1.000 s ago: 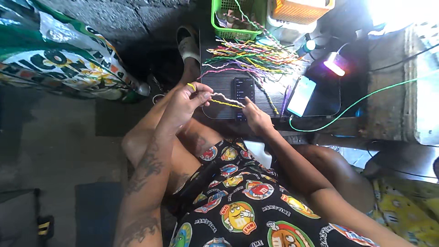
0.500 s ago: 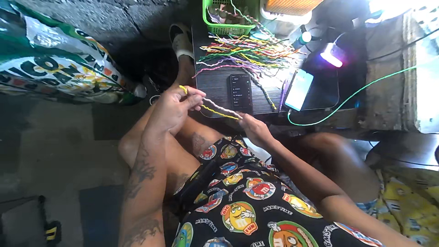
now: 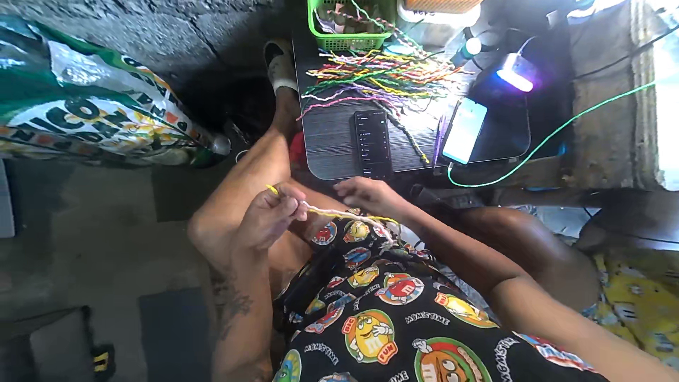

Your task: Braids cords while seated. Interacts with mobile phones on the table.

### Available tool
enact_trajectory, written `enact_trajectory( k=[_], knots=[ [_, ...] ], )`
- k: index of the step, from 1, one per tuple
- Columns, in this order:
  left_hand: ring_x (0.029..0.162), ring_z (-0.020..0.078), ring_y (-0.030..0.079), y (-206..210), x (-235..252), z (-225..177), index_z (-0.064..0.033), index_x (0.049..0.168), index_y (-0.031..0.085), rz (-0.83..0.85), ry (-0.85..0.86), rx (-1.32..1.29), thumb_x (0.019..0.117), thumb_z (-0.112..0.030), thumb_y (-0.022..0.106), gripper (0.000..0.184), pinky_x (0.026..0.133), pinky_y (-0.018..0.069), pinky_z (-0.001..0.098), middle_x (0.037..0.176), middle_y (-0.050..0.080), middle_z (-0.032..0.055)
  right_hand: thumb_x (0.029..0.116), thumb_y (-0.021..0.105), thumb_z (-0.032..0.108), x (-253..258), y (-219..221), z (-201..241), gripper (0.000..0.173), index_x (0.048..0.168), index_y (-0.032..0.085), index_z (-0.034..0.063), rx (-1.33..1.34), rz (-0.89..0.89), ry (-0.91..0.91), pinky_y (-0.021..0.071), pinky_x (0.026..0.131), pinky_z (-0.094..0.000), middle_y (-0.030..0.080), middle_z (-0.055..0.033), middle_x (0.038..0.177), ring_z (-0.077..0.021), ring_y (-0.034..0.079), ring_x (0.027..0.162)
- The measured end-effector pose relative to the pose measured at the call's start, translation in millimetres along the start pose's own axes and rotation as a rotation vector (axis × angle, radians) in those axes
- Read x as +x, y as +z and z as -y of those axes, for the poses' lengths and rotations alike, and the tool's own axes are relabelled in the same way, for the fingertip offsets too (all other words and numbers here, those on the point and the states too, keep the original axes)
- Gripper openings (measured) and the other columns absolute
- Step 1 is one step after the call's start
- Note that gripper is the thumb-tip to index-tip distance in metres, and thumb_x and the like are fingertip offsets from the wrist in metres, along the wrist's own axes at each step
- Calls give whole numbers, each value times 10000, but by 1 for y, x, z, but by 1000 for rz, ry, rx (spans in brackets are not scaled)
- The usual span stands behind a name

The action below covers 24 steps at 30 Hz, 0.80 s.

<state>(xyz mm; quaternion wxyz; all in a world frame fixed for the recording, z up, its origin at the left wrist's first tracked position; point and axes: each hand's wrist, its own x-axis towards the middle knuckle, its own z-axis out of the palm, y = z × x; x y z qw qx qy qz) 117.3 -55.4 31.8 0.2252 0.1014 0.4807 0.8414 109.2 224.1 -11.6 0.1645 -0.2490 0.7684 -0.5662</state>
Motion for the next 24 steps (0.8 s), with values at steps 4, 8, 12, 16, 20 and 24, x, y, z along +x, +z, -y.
enact_trajectory(
  k=[4,8,12,16,20,24],
  knots=[
    [813,22,682,-2,6,2,-193,1085,740,-113,80,-83,1000,-242,636,143,757,576,182,947,735,-52,917,729,140,41,34,44,479,1314,615,-102,85,-83,-301,525,1011,-359,674,-237,1216,-253,658,1125],
    [852,39,685,-9,10,7,-203,1088,755,-204,103,-70,978,-247,665,149,780,578,207,984,741,-35,982,642,101,71,44,55,290,1229,697,-40,225,-228,-316,553,950,-332,683,-158,1117,-187,656,1036],
    [787,64,692,-15,11,11,-162,1022,753,-344,139,-29,945,-185,694,100,740,589,213,907,740,11,964,636,6,79,34,60,165,1083,731,-57,278,-213,-297,573,877,-308,691,-142,1035,-163,670,958],
    [791,49,692,-8,16,6,-209,986,759,-315,180,-13,908,-264,756,97,740,583,187,909,742,-17,1000,608,74,69,13,75,210,1128,736,-32,231,-147,-131,543,897,-288,708,-116,1050,-136,661,998],
    [826,74,708,-3,19,8,-148,992,698,-355,157,57,972,-108,647,68,774,598,211,946,743,4,991,617,73,64,5,82,210,1150,723,-15,206,-171,-90,546,850,-276,682,-100,1023,-133,648,954],
    [801,59,699,5,22,7,-97,997,626,-472,109,188,989,39,480,200,757,599,205,893,720,-32,978,651,104,70,5,80,197,1107,743,-13,164,-183,-136,547,842,-272,701,-96,1002,-118,657,938]
  ],
)
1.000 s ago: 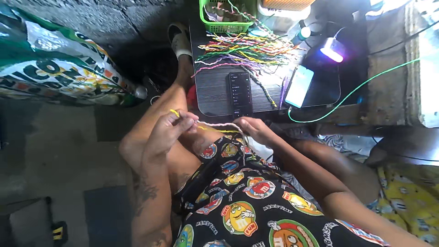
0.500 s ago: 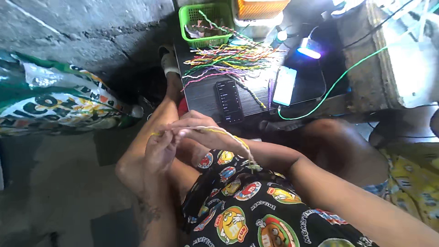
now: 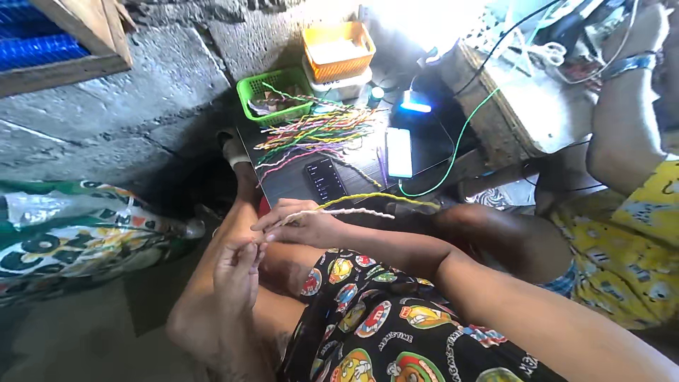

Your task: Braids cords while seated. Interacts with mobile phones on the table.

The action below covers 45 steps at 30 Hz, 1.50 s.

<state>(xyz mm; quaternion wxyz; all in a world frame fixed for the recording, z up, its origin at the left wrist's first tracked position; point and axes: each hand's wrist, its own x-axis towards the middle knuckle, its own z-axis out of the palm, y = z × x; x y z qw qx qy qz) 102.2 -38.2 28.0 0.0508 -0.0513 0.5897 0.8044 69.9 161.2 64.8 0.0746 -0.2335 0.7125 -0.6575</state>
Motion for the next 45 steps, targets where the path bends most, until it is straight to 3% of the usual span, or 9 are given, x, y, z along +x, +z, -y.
enact_trajectory(
  k=[11,14,17,20,27,31,37,41,45],
  knots=[
    [788,38,697,4,-3,-5,-73,1033,545,-84,-78,45,1023,58,413,186,761,599,186,874,700,-42,965,670,98,1,-2,2,180,1083,739,-19,-12,21,2,529,864,-274,688,-103,986,-130,642,939],
    [778,32,685,3,-2,-2,-78,1015,549,-47,-49,49,994,75,442,189,753,597,189,866,686,-51,955,695,118,0,5,-5,205,1091,730,-31,-21,24,19,542,835,-257,684,-112,983,-117,646,914],
    [765,22,661,2,0,1,-77,1014,564,-30,-13,67,973,71,487,173,735,580,186,880,685,-59,1009,628,173,-1,14,-9,259,1172,720,-7,-69,116,96,539,911,-296,706,-126,1105,-134,666,1008],
    [790,24,658,1,-1,0,-60,1036,582,-15,28,193,951,12,575,112,745,573,199,894,685,-63,1035,564,135,-3,17,1,252,1147,722,-26,-82,134,82,513,944,-277,706,-131,1107,-124,652,1041],
    [786,36,667,-1,-11,-4,1,1096,606,62,101,353,994,-56,519,146,726,577,208,905,685,-40,992,623,88,5,19,2,187,1093,723,-34,14,8,107,550,836,-258,699,-102,993,-92,655,902],
    [778,47,678,-1,-11,-3,-18,1138,552,84,81,272,1007,-45,466,159,729,589,218,911,681,-46,989,638,85,10,21,4,188,1109,706,-43,78,7,113,558,807,-241,692,-92,983,-69,653,858],
    [802,53,671,-4,-9,-2,-73,1071,585,131,84,226,946,-30,539,140,749,585,230,899,677,-63,992,632,105,9,13,7,195,1117,709,-22,55,5,128,548,820,-241,699,-85,1021,-65,649,884],
    [827,56,682,-3,-8,1,18,1145,620,122,67,321,961,-24,553,200,769,590,232,933,692,-25,1010,622,138,7,12,5,221,1143,696,-22,93,27,187,544,822,-226,706,-65,1002,-35,647,868],
    [803,7,674,6,-11,-3,42,1115,659,54,77,484,1007,-51,524,196,758,575,178,923,705,-18,1016,603,126,14,11,3,244,1187,662,-39,136,48,229,526,764,-197,675,-40,911,-11,613,780]
  ],
)
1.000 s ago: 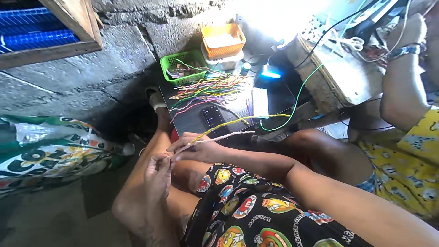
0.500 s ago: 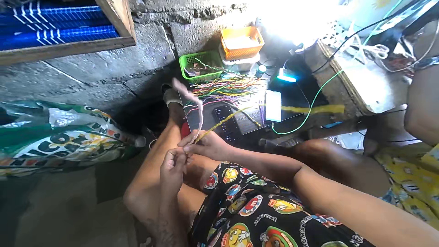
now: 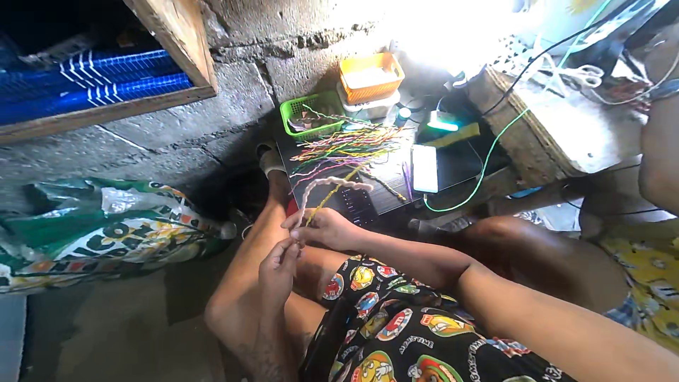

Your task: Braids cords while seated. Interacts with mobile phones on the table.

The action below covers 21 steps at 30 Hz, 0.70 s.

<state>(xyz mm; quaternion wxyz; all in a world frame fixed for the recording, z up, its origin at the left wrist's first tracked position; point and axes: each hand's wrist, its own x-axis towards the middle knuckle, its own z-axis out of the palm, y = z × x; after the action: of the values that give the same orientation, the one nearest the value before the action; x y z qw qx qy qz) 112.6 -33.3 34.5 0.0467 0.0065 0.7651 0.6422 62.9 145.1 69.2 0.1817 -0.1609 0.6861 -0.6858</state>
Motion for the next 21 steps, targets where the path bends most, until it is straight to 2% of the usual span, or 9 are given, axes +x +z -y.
enact_trajectory(
  k=[2,6,8,10,13,15,16,19,21],
  knots=[
    [815,6,673,0,-1,0,53,1120,657,-13,24,36,1018,-70,510,217,769,573,179,924,703,-8,1013,604,111,4,1,-2,269,1227,618,-51,52,7,5,534,761,-200,657,-48,912,-22,615,774],
    [793,3,662,0,-2,-2,38,1100,647,-35,21,6,1032,-83,490,209,751,571,185,899,690,-31,1005,583,55,6,5,-9,411,1390,481,-49,30,75,-34,551,804,-243,654,-115,1040,-75,642,848],
    [782,15,658,0,0,-1,30,1089,638,-27,-14,-43,1043,-83,483,197,742,573,197,924,689,-24,1038,516,55,4,7,-9,415,1437,464,-48,-132,86,-79,555,821,-291,674,-159,1047,-135,664,867],
    [753,11,639,0,3,4,6,1051,619,-17,-47,-60,1042,-77,464,175,721,561,190,877,660,-45,1052,480,58,3,8,-10,375,1407,490,-62,-305,80,-137,565,854,-365,694,-192,1044,-216,692,900],
    [731,16,616,-1,9,12,-8,1041,616,16,-89,-69,1043,-69,462,166,701,537,185,831,638,-54,1061,491,105,1,11,-14,430,1478,475,0,-556,56,-234,545,929,-491,722,-193,1083,-334,708,983],
    [723,0,613,1,10,11,-9,1066,618,52,-77,-74,1038,-62,460,169,686,535,174,831,638,-71,1044,503,91,0,11,-15,469,1509,466,47,-723,40,-303,531,900,-532,737,-182,1074,-376,707,958],
    [731,6,620,0,10,13,0,1088,618,72,-65,-89,1038,-54,457,177,695,543,184,835,645,-67,1034,510,78,0,10,-17,481,1513,470,64,-783,36,-347,536,883,-521,749,-158,1085,-363,713,947],
    [744,20,618,0,10,12,-6,1075,636,99,-60,-58,1042,-59,465,182,715,537,193,827,648,-58,986,563,31,4,8,-26,494,1469,550,132,-852,1,-478,538,778,-500,744,-151,990,-344,704,852],
    [753,12,624,0,9,7,14,1086,632,107,-52,53,1043,-84,482,185,735,539,190,837,649,-42,991,565,40,8,7,-29,499,1463,570,202,-885,10,-487,535,781,-504,725,-150,980,-344,695,874]
  ],
)
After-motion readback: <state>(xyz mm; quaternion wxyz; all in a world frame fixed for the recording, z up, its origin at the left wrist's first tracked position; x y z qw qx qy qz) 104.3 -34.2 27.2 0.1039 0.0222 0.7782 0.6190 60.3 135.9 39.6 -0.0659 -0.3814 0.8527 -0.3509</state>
